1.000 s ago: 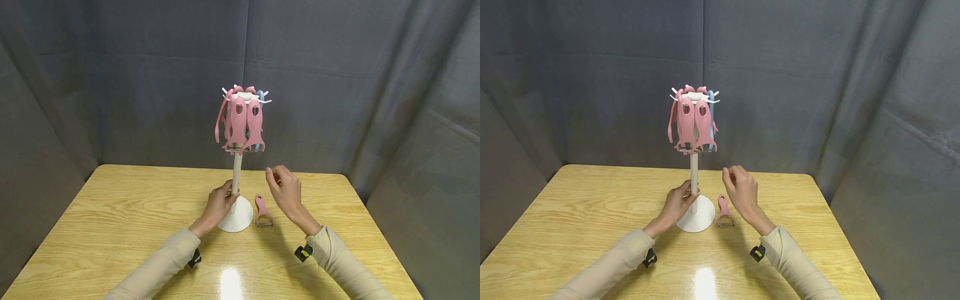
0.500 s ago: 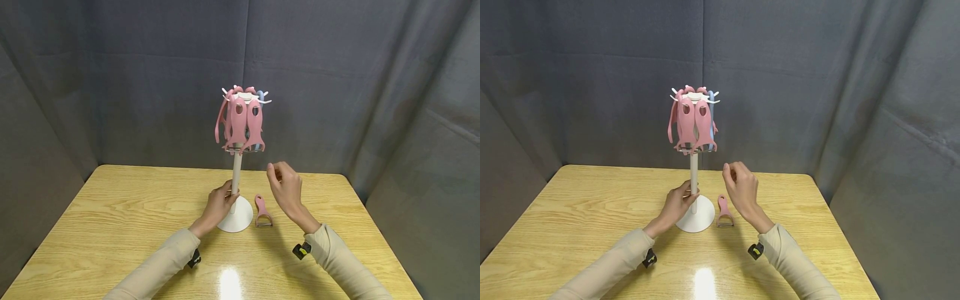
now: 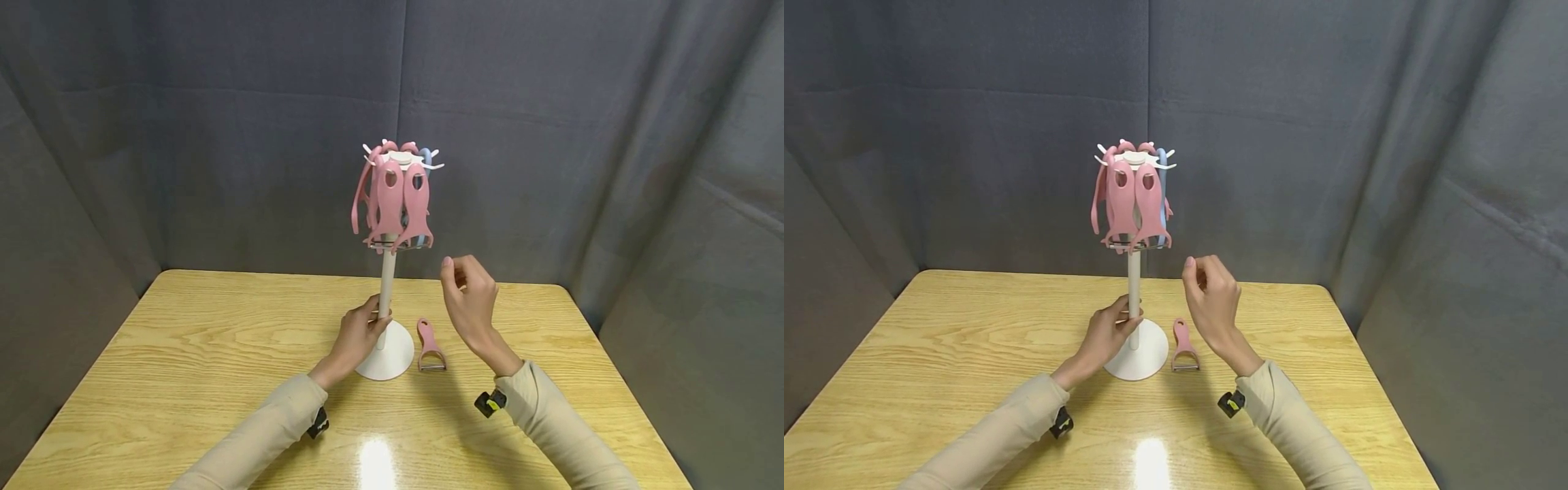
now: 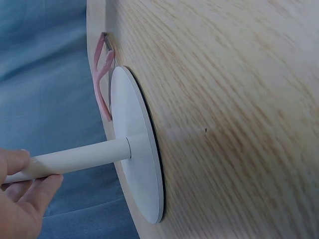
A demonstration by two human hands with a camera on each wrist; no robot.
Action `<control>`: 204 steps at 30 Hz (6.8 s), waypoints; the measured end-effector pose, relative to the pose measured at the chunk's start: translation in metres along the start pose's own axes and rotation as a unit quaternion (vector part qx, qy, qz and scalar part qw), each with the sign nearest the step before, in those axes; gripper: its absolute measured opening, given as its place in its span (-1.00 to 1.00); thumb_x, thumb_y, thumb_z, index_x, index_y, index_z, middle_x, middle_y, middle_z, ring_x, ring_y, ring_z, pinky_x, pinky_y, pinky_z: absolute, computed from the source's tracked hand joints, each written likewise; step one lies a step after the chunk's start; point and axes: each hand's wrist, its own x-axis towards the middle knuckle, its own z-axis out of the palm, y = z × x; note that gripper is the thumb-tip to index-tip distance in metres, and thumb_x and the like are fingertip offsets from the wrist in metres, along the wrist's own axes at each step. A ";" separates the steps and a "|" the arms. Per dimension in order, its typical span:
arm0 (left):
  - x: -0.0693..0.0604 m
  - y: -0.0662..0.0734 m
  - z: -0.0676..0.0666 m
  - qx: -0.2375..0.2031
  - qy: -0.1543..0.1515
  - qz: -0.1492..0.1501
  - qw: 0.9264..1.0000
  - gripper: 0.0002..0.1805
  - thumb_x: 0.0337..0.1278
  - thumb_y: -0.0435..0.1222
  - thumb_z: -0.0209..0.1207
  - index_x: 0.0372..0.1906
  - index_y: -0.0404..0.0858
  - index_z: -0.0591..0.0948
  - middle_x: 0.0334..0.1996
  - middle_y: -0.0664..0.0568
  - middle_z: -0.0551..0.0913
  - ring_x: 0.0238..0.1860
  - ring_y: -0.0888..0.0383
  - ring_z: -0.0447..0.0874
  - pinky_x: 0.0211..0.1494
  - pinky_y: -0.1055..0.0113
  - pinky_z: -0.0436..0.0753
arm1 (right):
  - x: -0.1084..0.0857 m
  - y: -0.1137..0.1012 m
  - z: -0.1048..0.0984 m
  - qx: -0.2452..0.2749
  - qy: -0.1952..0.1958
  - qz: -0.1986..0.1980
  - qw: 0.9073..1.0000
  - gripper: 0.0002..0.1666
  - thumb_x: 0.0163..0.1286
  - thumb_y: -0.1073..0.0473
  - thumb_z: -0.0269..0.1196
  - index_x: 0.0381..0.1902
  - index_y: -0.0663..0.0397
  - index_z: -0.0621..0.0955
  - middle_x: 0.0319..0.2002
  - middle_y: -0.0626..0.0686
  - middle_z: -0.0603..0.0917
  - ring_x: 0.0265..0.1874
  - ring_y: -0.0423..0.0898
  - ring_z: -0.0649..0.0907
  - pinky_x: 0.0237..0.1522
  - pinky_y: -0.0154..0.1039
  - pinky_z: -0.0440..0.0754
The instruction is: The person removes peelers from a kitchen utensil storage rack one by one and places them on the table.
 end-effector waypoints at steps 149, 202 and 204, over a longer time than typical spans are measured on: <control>-0.002 -0.003 0.006 0.005 0.024 0.031 0.999 -0.65 0.26 -0.45 0.25 0.13 -0.39 0.54 -0.14 -0.18 0.70 -0.11 -0.10 0.75 -0.10 0.27 0.73 | 0.063 -0.071 0.007 0.088 0.043 -0.042 0.994 -0.62 0.31 0.08 0.20 -0.11 0.31 0.55 -0.25 0.17 0.53 -0.32 0.00 0.57 -0.17 -0.12 0.49; -0.003 -0.004 0.006 0.008 0.024 0.013 1.000 -0.62 0.22 -0.47 0.27 0.13 -0.44 0.53 -0.16 -0.21 0.71 -0.12 -0.10 0.74 -0.11 0.31 0.73 | 0.037 -0.037 -0.006 0.065 0.023 -0.012 0.998 -0.62 0.24 0.28 0.25 0.00 0.31 0.50 -0.31 0.18 0.53 -0.35 0.07 0.56 -0.24 -0.03 0.50; -0.003 -0.004 0.006 0.008 0.024 0.013 1.000 -0.62 0.22 -0.47 0.27 0.13 -0.43 0.54 -0.16 -0.21 0.71 -0.12 -0.10 0.75 -0.11 0.31 0.73 | 0.035 -0.036 -0.006 0.062 0.018 -0.010 0.998 -0.62 0.24 0.27 0.25 0.00 0.32 0.50 -0.31 0.18 0.53 -0.36 0.07 0.57 -0.26 -0.01 0.50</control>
